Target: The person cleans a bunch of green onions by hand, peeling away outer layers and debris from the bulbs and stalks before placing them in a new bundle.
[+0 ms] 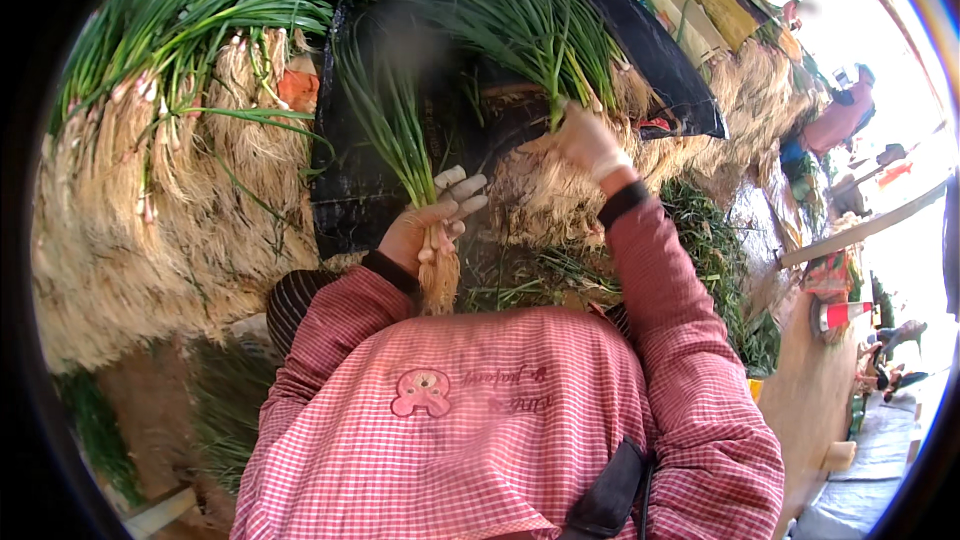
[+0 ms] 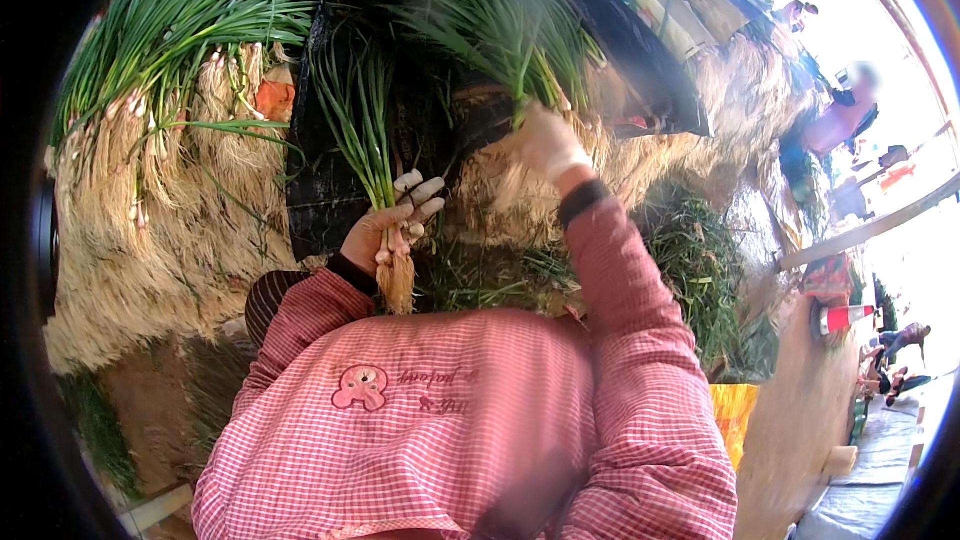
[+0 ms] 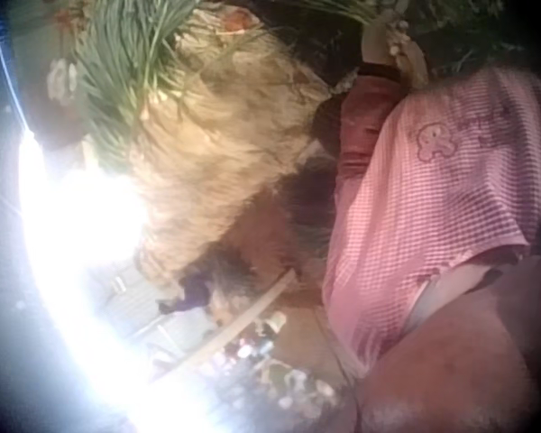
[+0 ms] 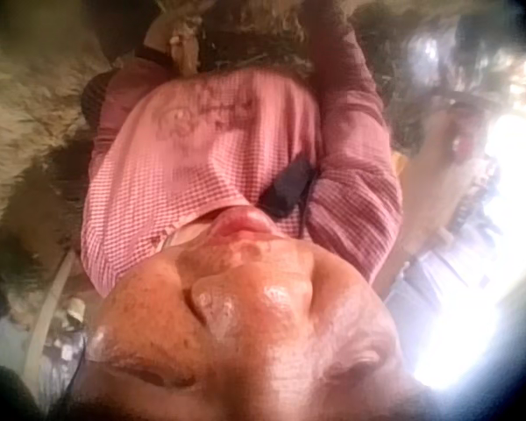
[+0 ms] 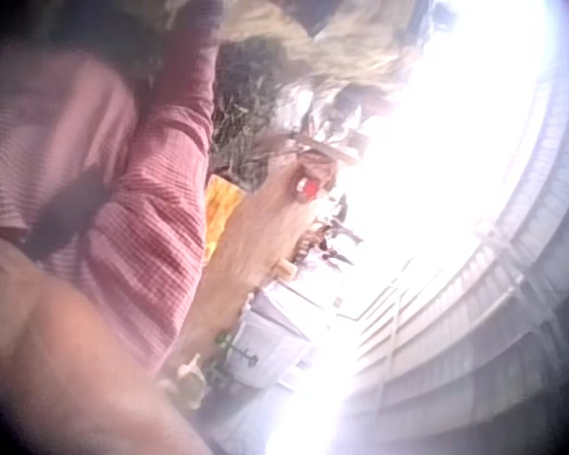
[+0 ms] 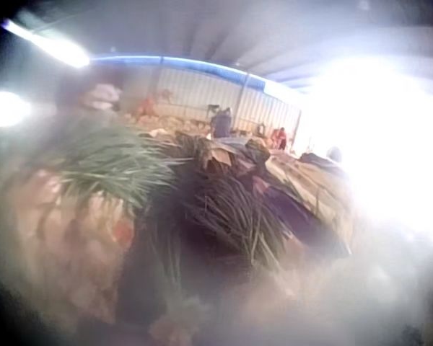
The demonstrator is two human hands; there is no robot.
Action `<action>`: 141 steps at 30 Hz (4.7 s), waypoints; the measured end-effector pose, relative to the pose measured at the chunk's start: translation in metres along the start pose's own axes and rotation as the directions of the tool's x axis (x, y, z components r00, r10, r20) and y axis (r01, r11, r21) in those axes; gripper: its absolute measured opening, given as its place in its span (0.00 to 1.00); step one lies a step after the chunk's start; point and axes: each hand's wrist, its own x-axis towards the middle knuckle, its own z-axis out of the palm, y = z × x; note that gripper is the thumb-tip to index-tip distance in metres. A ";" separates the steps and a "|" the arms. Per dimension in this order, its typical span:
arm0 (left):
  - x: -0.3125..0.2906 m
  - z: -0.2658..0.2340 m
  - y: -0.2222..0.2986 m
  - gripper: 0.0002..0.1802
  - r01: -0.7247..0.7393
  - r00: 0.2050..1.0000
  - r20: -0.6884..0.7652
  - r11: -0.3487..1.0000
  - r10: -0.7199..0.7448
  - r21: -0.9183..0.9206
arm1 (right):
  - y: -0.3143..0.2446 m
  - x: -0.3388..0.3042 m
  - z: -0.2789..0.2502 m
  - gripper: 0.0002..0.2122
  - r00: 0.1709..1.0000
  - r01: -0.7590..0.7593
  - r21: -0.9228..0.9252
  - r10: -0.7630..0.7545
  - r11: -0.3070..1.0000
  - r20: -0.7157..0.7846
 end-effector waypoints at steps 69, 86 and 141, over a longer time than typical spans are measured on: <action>-0.016 -0.006 0.018 0.26 0.001 1.000 0.025 0.980 0.004 -0.201 | 0.027 -0.049 -0.095 0.13 0.779 -0.297 0.850 0.625 0.436 -0.048; -0.011 0.025 -0.004 0.08 0.106 0.939 -0.344 0.935 0.018 0.339 | -0.100 -0.057 -0.093 0.23 0.934 0.086 0.962 0.314 0.258 -0.167; -0.006 -0.018 -0.003 0.20 0.080 0.980 -0.188 0.995 -0.066 0.067 | -0.073 -0.159 -0.080 0.12 0.907 0.112 0.231 0.004 -0.966 -0.422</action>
